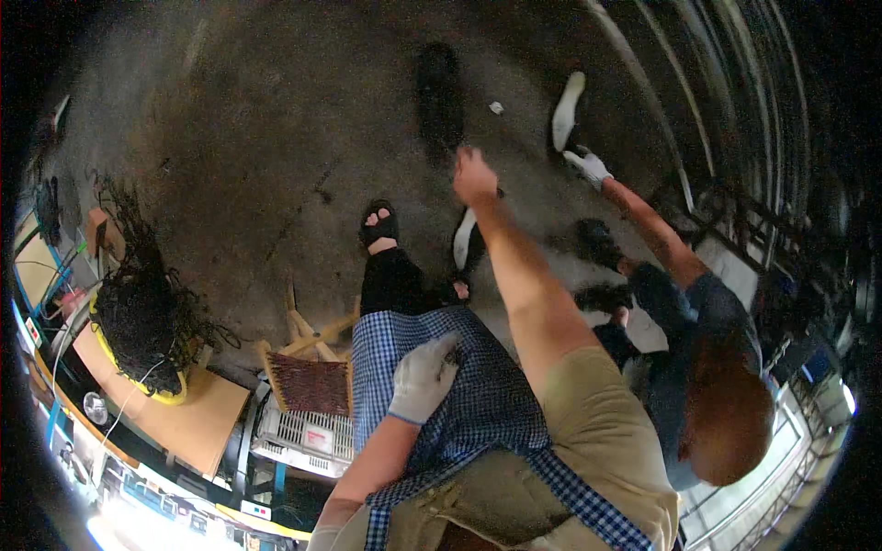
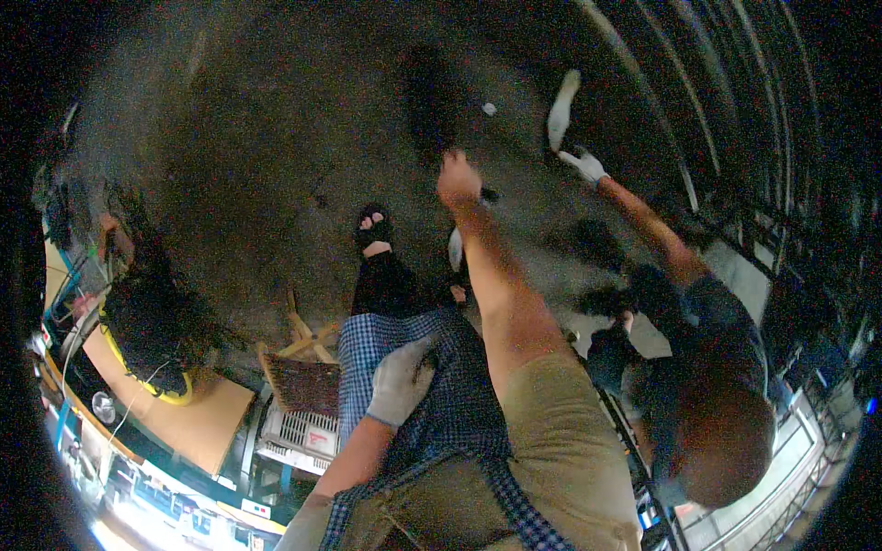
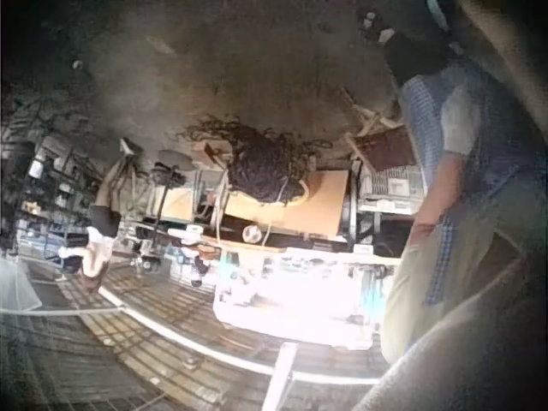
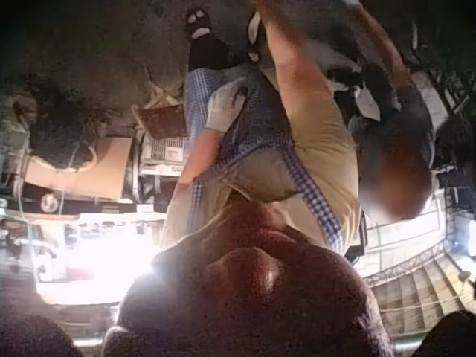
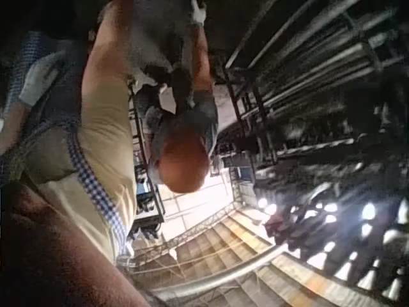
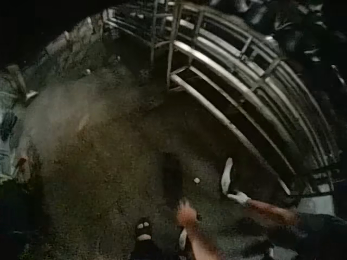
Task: The person repeatedly picks up black shoes from a metal rack, wipes the exterior surfaces with a white cloth, and returns them to the rack. The person handles the shoes one at a time, turning them to wipe different sides before placing them back.
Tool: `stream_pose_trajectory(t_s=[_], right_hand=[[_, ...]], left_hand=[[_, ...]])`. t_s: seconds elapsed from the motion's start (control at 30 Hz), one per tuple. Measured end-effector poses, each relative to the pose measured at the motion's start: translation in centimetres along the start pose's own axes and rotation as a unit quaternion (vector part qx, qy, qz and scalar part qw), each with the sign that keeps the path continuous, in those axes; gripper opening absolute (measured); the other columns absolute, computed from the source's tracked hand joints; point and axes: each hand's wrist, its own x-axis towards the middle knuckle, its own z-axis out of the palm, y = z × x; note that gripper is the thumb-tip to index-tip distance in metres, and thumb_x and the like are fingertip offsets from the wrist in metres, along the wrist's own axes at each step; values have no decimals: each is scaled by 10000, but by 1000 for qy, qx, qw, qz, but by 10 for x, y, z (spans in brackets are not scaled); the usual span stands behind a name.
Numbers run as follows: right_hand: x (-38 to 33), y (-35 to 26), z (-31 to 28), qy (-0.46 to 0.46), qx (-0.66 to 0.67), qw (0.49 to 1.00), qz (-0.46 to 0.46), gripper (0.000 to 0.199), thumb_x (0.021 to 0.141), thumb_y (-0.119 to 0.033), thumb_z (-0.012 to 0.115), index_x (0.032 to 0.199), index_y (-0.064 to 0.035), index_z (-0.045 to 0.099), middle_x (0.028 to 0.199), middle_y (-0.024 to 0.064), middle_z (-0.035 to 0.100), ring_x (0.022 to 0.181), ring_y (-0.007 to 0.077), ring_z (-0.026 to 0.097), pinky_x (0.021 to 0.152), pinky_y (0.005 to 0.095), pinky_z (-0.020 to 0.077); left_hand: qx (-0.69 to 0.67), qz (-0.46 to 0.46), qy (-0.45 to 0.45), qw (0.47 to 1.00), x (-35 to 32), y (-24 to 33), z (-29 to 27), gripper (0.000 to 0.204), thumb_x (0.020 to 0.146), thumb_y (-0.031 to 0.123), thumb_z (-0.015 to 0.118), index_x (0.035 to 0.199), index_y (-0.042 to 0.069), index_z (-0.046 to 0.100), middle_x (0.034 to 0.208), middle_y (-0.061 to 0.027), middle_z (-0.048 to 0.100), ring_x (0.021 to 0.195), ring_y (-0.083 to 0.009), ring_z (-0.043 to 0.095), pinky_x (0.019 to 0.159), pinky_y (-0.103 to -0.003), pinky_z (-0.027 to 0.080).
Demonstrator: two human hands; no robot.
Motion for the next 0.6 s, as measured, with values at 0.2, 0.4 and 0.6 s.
stream_pose_trajectory(t_s=[0.2, 0.4, 0.6], right_hand=[[153, -22, -46, 74, -69, 993, -60, 514, 896, -165, 423, 1399, -122, 329, 1480, 23, 284, 1094, 298, 557, 864, 435, 472], [131, -15, -4, 6, -78, 997, -26, 216, 863, -163, 525, 1056, -78, 575, 976, 136, 619, 868, 352, 633, 720, 454, 518], [-10, -38, -2, -54, 592, 783, 182, 377, 834, -304, 666, 1088, -46, 561, 851, 23, 612, 743, 184, 578, 621, 326, 455]], left_hand=[[-78, 48, 2, 996, 27, -4, -41, 489, 686, 41, 611, 1171, 78, 561, 744, -108, 551, 696, -301, 571, 620, -408, 466], [-99, 78, 39, 991, 36, -2, -44, 498, 684, 31, 610, 1178, 59, 555, 799, -125, 591, 715, -315, 582, 634, -401, 475], [-187, -47, 147, 970, 19, -29, -2, 655, 701, 49, 658, 1310, -7, 422, 1156, -174, 574, 1052, -304, 578, 900, -342, 466]])
